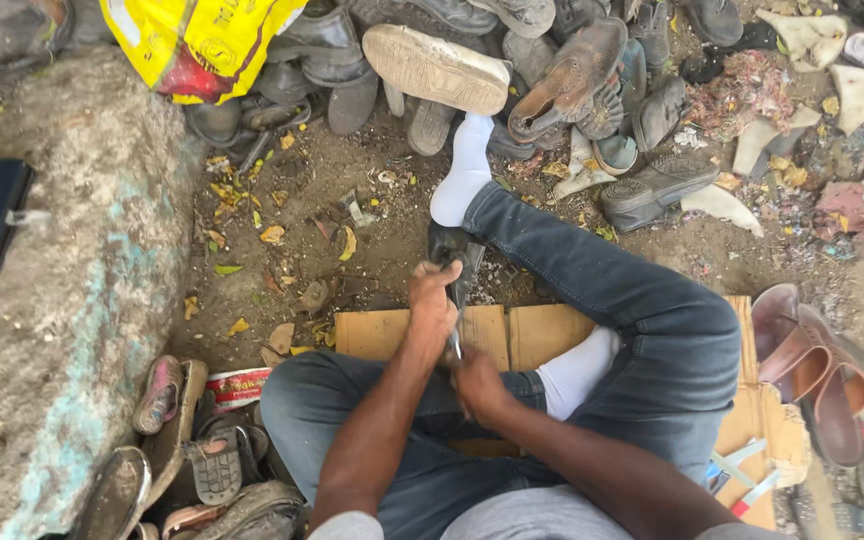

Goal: The person sits on a cardboard sheet and uses a knife to scrape and separate the sole from several worn shoes. They handle multiple shoes one at a time, prying at the edges and removing parts of the sole.

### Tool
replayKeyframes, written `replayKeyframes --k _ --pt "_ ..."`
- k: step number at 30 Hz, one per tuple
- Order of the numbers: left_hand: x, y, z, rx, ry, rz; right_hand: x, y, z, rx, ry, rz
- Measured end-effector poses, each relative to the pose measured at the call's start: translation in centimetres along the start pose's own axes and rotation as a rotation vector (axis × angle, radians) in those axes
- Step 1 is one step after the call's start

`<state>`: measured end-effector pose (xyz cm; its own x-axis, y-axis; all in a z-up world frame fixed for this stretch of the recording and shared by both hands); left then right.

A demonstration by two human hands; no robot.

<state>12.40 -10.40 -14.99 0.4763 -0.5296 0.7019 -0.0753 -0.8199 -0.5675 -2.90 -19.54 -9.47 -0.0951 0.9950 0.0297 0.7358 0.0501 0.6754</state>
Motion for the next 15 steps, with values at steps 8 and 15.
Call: replayKeyframes --k 8,15 --pt "1.6 -0.1 -0.1 -0.023 0.004 -0.134 0.0 -1.0 -3.4 -0.182 -0.151 -0.139" --pt "1.8 0.0 -1.1 -0.039 0.026 -0.192 2.4 2.1 -0.1 -0.044 -0.083 0.281"
Point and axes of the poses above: each hand's wrist, its own z-axis towards the middle knuckle, its own x-axis out of the palm, y = z × x, the point moved 8 cm from there along z, towards the middle knuckle, and after that the axes turned 6 degrees about x, right-handed, at the moved point
